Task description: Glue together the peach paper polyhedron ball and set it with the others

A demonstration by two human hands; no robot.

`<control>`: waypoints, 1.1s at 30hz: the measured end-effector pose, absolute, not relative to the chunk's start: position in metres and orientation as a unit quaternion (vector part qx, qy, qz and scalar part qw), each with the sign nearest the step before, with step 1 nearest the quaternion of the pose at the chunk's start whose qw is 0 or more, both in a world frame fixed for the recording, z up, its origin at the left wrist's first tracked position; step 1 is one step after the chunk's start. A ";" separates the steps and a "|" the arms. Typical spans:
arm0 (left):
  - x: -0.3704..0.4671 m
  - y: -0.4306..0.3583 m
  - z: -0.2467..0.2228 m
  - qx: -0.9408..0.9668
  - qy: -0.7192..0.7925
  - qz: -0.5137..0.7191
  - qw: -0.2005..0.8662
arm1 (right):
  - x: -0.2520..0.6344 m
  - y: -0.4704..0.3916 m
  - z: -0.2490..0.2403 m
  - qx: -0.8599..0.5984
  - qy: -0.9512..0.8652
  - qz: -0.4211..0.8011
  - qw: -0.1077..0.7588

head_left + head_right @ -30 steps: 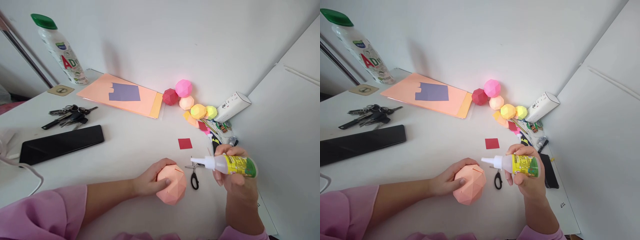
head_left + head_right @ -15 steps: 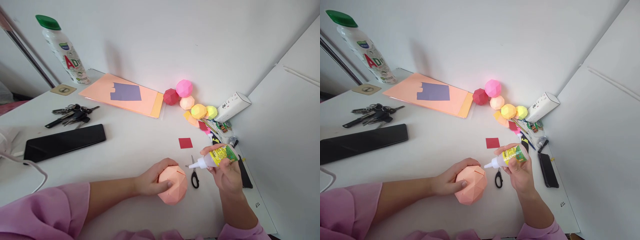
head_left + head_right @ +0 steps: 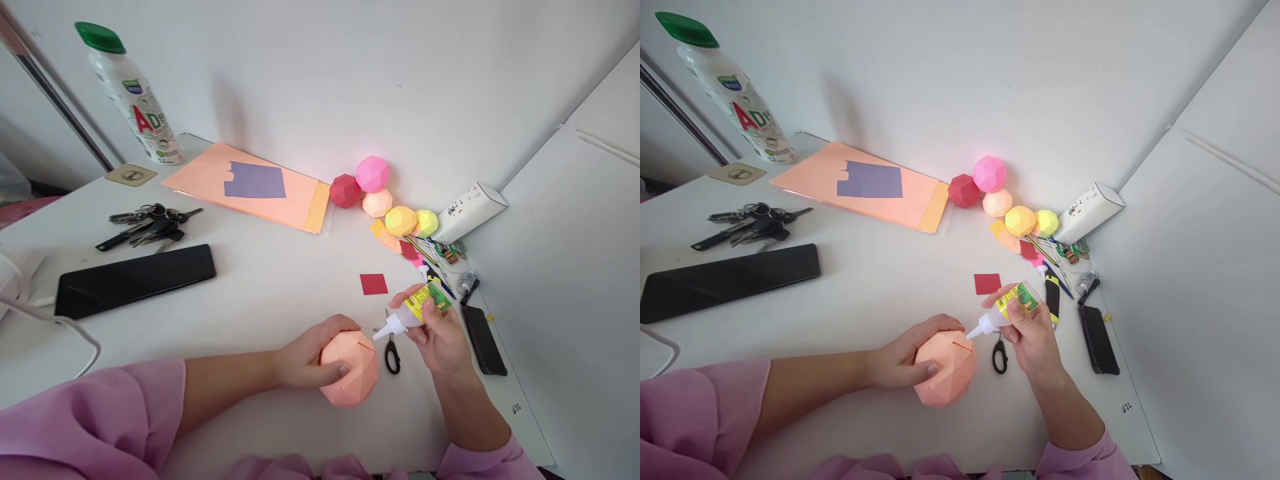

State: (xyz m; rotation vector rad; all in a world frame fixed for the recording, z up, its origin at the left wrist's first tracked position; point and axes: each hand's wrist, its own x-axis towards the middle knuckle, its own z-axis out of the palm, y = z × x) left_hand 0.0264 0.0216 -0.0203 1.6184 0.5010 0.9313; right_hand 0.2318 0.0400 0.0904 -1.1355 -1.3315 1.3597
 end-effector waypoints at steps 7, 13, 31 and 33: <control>0.027 0.021 -0.021 0.689 0.218 0.391 0.570 | 0.231 0.040 0.089 -0.464 -0.533 0.561 0.432; 0.027 0.021 -0.020 0.685 0.214 0.390 0.577 | 0.231 0.041 0.088 -0.443 -0.518 0.586 0.438; 0.027 0.022 -0.025 0.698 0.205 0.395 0.561 | 0.230 0.044 0.085 -0.450 -0.516 0.600 0.413; 0.027 0.022 -0.025 0.695 0.203 0.394 0.566 | 0.230 0.044 0.085 -0.454 -0.515 0.600 0.411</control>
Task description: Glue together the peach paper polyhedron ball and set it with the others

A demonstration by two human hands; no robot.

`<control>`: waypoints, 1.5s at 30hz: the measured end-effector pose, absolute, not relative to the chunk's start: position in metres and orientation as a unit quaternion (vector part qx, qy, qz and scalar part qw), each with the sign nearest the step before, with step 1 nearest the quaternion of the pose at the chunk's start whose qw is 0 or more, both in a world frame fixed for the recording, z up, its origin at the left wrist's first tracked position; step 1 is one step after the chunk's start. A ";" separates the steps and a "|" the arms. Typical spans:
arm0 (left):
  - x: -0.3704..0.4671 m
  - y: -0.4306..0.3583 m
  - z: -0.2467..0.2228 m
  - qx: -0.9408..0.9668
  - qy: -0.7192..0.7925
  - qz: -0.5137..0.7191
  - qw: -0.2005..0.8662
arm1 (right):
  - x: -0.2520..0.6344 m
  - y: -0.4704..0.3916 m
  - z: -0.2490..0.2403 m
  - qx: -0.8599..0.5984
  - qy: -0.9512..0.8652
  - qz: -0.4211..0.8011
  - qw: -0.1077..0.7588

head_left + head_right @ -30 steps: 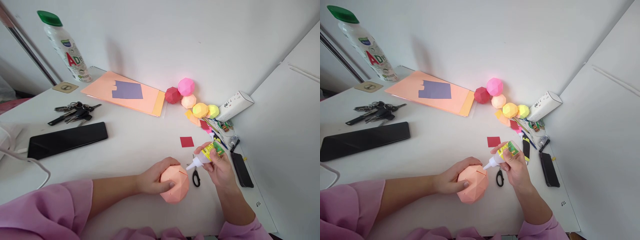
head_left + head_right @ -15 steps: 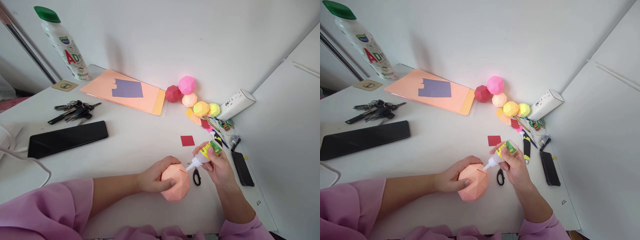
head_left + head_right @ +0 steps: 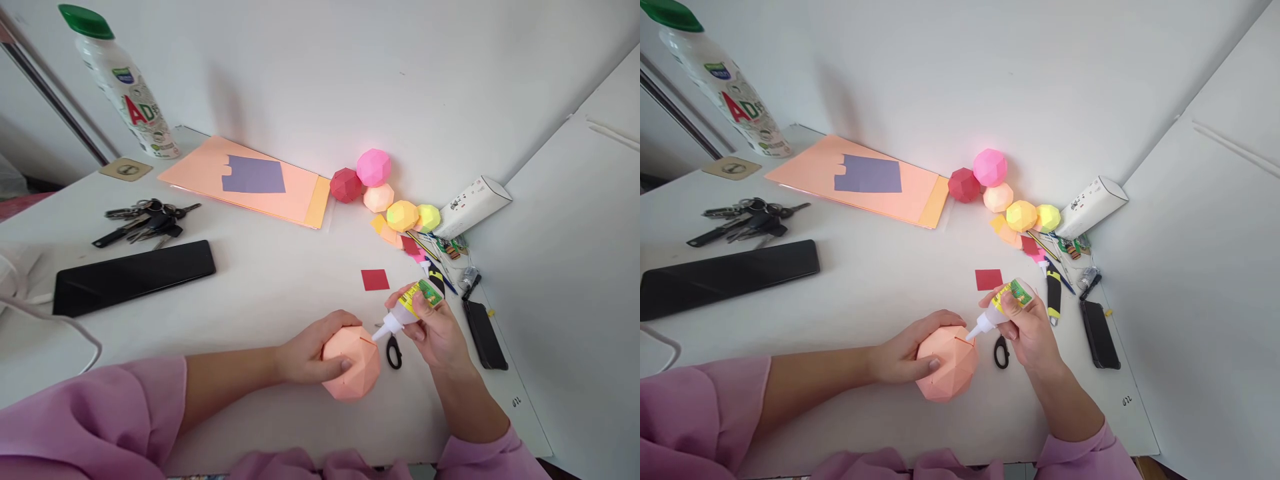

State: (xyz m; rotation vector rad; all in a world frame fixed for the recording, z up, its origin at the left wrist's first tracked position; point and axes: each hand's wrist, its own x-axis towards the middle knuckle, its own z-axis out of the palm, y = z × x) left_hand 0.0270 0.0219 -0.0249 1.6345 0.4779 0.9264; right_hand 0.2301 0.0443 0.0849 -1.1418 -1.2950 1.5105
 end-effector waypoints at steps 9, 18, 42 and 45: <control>0.027 0.023 -0.024 0.696 0.204 0.392 0.566 | 0.230 0.042 0.084 -0.450 -0.512 0.602 0.416; 0.027 0.022 -0.025 0.696 0.206 0.390 0.567 | 0.229 0.039 0.088 -0.449 -0.515 0.580 0.444; 0.028 0.022 -0.025 0.695 0.198 0.394 0.568 | 0.234 0.044 0.095 -0.402 -0.521 0.561 0.502; 0.028 0.022 -0.026 0.696 0.200 0.389 0.569 | 0.234 0.043 0.094 -0.390 -0.535 0.546 0.513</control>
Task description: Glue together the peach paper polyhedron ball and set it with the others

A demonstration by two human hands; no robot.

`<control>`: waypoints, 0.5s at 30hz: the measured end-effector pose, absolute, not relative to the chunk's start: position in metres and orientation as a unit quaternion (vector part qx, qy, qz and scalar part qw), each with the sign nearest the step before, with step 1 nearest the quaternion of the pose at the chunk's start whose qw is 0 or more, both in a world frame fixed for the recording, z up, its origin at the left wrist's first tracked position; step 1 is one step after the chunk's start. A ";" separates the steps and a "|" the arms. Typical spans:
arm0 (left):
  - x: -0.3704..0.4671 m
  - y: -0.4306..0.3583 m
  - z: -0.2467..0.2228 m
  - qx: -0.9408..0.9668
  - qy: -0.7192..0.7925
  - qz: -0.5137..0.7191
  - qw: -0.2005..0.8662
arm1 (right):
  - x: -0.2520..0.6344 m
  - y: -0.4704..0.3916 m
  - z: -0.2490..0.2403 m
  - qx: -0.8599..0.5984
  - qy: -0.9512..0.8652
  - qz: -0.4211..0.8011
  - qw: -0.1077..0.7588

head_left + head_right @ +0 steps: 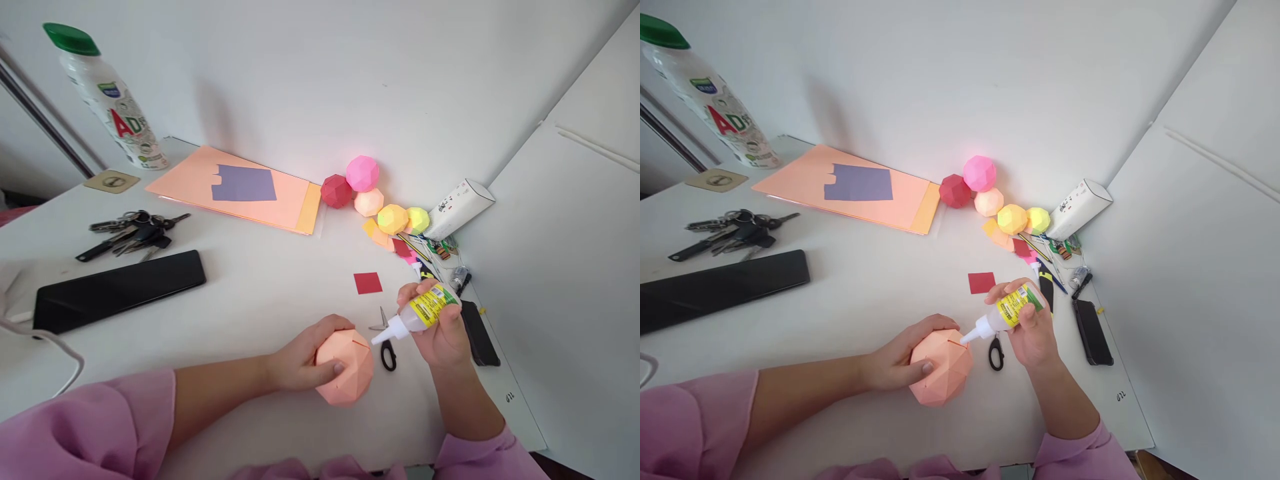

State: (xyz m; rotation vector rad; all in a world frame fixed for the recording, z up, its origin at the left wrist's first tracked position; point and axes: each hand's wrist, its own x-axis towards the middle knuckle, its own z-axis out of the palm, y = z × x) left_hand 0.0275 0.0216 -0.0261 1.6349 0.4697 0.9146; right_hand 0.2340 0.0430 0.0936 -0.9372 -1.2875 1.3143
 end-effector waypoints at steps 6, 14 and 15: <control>0.027 0.021 -0.027 0.700 0.201 0.389 0.563 | 0.231 0.040 0.095 -0.403 -0.529 0.523 0.533; 0.027 0.022 -0.026 0.702 0.204 0.389 0.560 | 0.228 0.040 0.096 -0.429 -0.502 0.520 0.542; 0.028 0.022 -0.027 0.702 0.203 0.389 0.561 | 0.228 0.041 0.096 -0.435 -0.485 0.530 0.544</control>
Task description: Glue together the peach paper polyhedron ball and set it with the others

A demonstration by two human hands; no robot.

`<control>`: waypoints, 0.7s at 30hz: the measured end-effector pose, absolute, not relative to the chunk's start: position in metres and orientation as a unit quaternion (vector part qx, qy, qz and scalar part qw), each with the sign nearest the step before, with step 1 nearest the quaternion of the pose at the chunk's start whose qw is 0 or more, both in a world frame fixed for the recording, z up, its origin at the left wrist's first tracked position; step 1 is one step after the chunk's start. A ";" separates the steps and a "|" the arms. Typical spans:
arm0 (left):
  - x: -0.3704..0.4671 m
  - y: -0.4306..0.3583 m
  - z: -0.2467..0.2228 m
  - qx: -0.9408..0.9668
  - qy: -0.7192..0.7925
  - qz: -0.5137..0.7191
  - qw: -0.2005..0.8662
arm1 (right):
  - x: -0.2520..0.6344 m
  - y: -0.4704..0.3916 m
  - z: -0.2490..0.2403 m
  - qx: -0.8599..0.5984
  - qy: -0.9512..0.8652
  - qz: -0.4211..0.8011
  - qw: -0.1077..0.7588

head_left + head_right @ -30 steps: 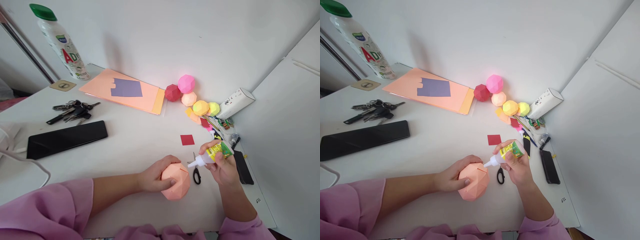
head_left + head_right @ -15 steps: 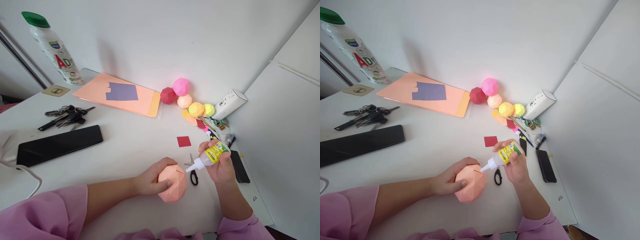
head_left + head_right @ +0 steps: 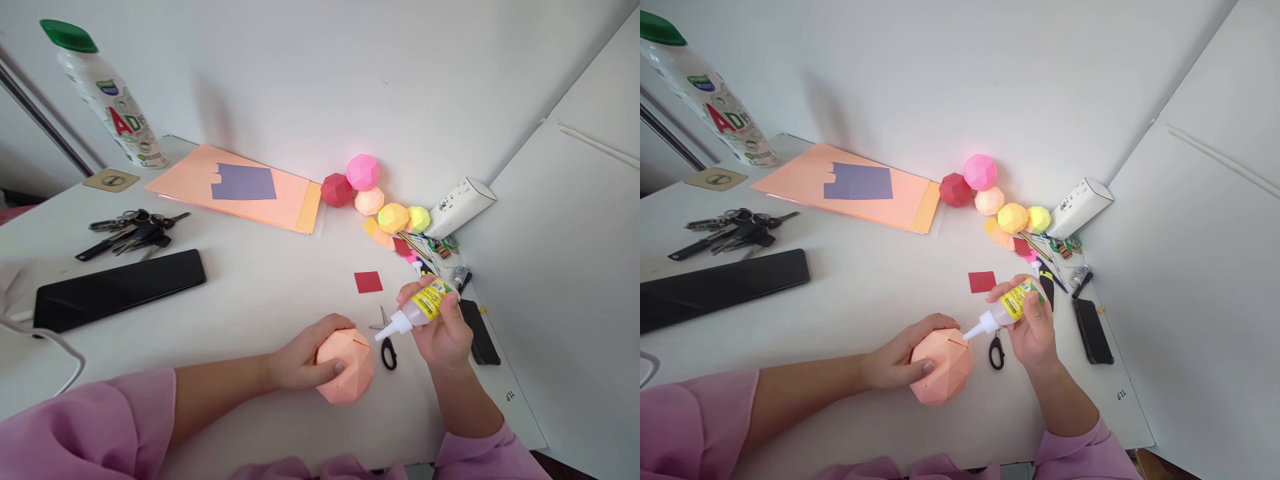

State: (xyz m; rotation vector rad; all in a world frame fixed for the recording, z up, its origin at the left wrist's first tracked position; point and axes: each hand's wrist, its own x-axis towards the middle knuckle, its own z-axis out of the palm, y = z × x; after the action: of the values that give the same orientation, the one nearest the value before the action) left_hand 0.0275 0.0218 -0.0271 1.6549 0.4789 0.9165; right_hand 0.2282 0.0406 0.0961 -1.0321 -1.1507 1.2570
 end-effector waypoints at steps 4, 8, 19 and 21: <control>0.027 0.022 -0.029 0.702 0.202 0.390 0.561 | 0.231 0.048 0.094 -0.454 -0.379 0.602 0.536; 0.027 0.021 -0.028 0.701 0.201 0.389 0.563 | 0.233 0.055 0.092 -0.459 -0.290 0.664 0.514; 0.027 0.022 -0.026 0.699 0.206 0.388 0.564 | 0.233 0.041 0.094 -0.457 -0.468 0.498 0.570; 0.027 0.022 -0.026 0.698 0.203 0.388 0.566 | 0.235 0.025 0.096 -0.405 -0.598 0.352 0.595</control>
State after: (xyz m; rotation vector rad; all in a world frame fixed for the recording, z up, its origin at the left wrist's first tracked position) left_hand 0.0268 0.0217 -0.0264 1.6408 0.4776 0.9130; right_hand 0.2350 0.0249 0.0956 -0.9415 -1.3900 0.8169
